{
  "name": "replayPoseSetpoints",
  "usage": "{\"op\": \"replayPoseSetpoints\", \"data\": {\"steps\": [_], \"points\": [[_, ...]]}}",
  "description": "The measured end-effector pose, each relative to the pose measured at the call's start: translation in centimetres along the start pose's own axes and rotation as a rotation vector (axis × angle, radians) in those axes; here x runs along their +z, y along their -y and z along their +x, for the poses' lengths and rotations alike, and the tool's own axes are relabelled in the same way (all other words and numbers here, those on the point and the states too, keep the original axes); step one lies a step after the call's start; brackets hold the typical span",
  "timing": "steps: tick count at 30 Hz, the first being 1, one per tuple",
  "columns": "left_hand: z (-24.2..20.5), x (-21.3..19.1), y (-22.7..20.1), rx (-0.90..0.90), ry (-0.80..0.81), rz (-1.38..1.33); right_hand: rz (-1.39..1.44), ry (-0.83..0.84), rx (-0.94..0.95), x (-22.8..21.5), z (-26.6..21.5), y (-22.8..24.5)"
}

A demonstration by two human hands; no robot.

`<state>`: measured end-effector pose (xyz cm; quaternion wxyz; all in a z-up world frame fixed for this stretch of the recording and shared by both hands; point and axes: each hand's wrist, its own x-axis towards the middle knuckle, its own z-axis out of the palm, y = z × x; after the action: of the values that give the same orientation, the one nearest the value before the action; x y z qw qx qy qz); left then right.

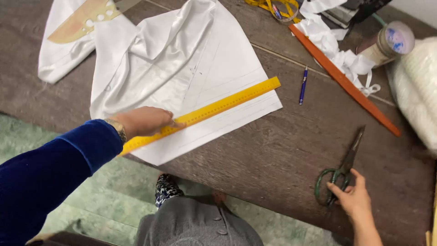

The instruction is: The person uses a yellow ruler and scissors to cut a straight line along a piece of white fabric laid on a table. After cutting, they use a pen to draw additional lines on the fabric.

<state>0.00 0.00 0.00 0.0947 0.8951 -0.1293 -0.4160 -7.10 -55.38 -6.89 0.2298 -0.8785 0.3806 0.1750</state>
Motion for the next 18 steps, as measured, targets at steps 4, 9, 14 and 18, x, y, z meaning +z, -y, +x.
{"op": "replayPoseSetpoints", "data": {"steps": [4,9,14,18], "points": [[4.1,0.8,4.6,0.559,-0.180,0.405,0.010,-0.156,-0.120,2.3,0.1,-2.6],[5.4,0.1,6.3,0.810,-0.256,0.518,0.170,-0.167,0.046,4.4,-7.0,2.9],[6.4,-0.1,7.1,0.850,-0.071,0.605,0.261,-0.188,0.261,7.0,-13.5,8.2],[7.0,0.4,7.7,0.939,-0.124,0.694,0.261,-0.172,0.354,8.8,-15.8,9.5]]}}
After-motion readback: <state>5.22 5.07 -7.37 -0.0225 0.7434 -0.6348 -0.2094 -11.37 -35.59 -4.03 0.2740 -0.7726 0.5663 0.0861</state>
